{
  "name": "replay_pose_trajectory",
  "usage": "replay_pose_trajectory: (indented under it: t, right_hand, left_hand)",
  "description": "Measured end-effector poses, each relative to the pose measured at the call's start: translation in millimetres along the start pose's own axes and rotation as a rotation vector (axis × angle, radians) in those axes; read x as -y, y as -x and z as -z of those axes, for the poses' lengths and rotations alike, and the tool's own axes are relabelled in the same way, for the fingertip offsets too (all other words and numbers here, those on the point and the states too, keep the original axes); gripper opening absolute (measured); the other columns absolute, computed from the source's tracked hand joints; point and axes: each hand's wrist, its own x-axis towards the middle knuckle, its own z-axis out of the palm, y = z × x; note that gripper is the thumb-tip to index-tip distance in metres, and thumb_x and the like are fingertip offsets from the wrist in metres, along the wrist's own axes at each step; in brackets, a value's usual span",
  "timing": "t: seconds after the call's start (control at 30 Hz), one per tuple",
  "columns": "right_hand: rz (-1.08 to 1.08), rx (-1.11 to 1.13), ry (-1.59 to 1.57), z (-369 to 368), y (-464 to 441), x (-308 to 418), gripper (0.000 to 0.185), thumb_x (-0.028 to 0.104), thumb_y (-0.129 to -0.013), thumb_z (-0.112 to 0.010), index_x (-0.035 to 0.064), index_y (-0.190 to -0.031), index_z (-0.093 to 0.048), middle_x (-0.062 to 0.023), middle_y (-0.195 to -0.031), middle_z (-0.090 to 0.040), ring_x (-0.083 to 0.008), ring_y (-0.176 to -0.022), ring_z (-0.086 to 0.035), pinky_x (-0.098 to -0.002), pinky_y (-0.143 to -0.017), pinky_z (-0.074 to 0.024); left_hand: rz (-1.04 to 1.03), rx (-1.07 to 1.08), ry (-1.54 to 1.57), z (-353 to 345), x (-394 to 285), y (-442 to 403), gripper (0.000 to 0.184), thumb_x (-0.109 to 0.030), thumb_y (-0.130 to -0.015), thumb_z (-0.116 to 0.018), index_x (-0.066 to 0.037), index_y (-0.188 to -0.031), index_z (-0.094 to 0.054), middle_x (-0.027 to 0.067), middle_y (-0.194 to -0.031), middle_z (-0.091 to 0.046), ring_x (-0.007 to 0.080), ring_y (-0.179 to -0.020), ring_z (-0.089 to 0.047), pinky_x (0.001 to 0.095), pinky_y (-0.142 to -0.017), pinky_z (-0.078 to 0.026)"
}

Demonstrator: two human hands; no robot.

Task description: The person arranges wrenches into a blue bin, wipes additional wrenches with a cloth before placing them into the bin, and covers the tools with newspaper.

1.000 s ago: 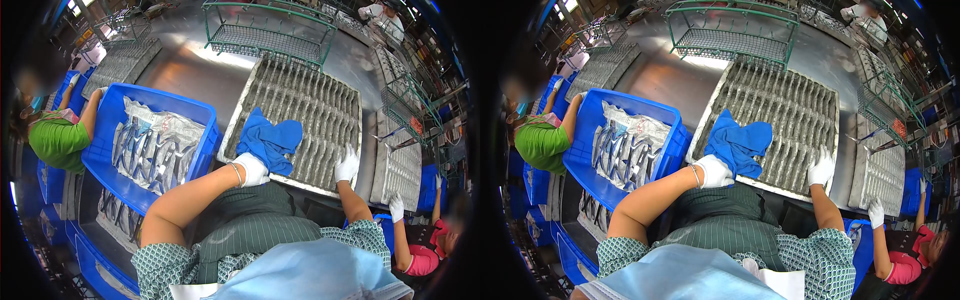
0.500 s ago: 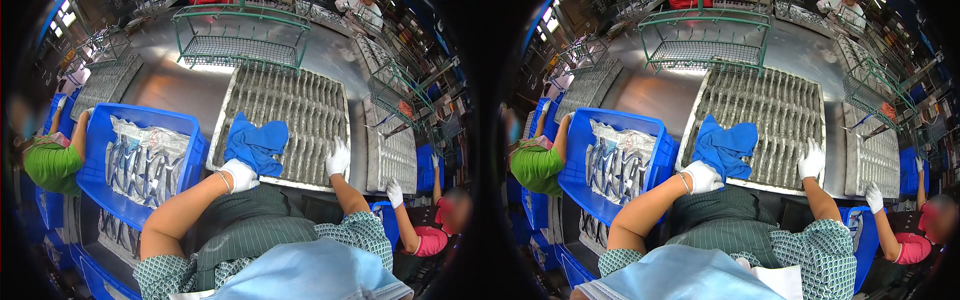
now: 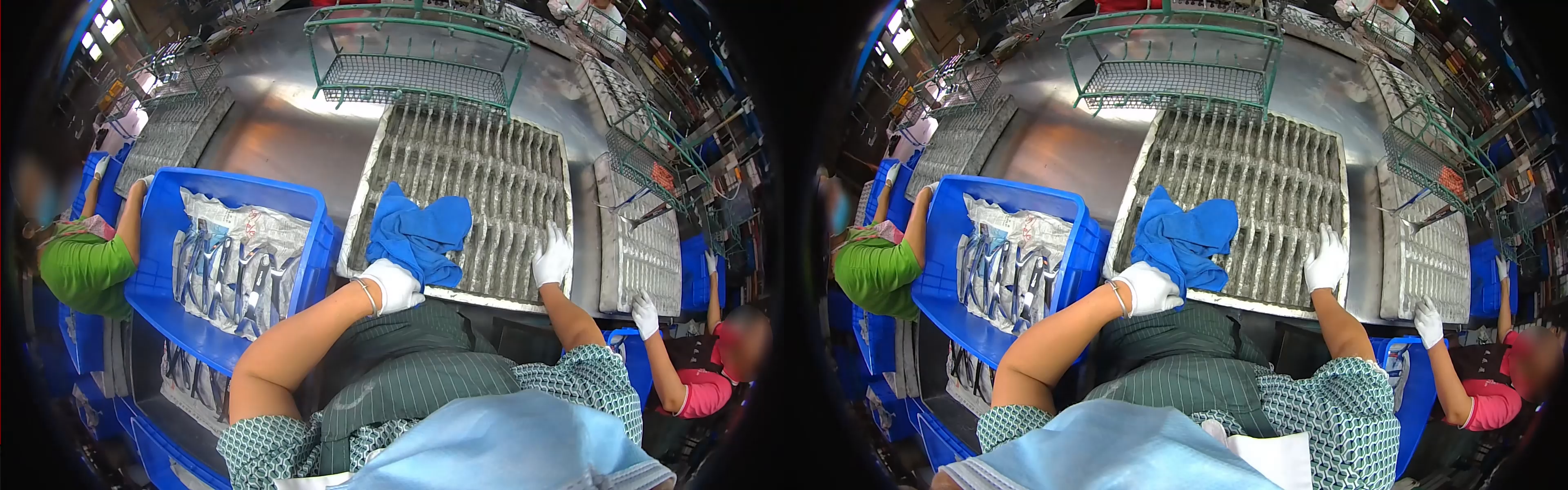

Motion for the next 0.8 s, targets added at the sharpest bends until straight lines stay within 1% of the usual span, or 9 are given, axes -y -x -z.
replay_pose_trajectory:
  t: [0.07,0.4,0.8]
  right_hand:
    - [-0.027,0.032,-0.028,1.1,-1.3,1.1,0.052,0.014,-0.079,-0.062,0.0052,-0.130,-0.052,-0.0157,-0.127,-0.057,-0.0326,-0.116,-0.053,-0.0451,-0.107,-0.0339]
    - [-0.022,0.008,-0.022,-2.5,0.9,0.6,0.053,0.013,-0.079,-0.062,0.0055,-0.130,-0.051,-0.0139,-0.129,-0.056,-0.0319,-0.118,-0.052,-0.0443,-0.107,-0.0338]
    - [-0.028,0.027,0.002,-2.1,1.5,1.5,0.054,0.014,-0.079,-0.062,0.0058,-0.131,-0.049,-0.0138,-0.130,-0.055,-0.0322,-0.119,-0.051,-0.0442,-0.107,-0.0328]
  left_hand:
    - [0.009,0.007,0.000,-1.6,0.2,-1.0,0.038,-0.042,-0.092,-0.048,-0.013,-0.091,-0.072,0.0106,-0.089,-0.069,0.0296,-0.088,-0.065,0.0427,-0.080,-0.049]
    - [0.027,0.031,0.013,0.1,-0.5,-0.7,0.038,-0.043,-0.091,-0.048,-0.014,-0.094,-0.072,0.0095,-0.091,-0.069,0.0294,-0.090,-0.065,0.0430,-0.081,-0.048]
    - [0.034,0.050,0.003,1.3,-0.9,-1.3,0.037,-0.043,-0.091,-0.049,-0.014,-0.096,-0.071,0.0099,-0.092,-0.069,0.0299,-0.091,-0.065,0.0436,-0.081,-0.048]
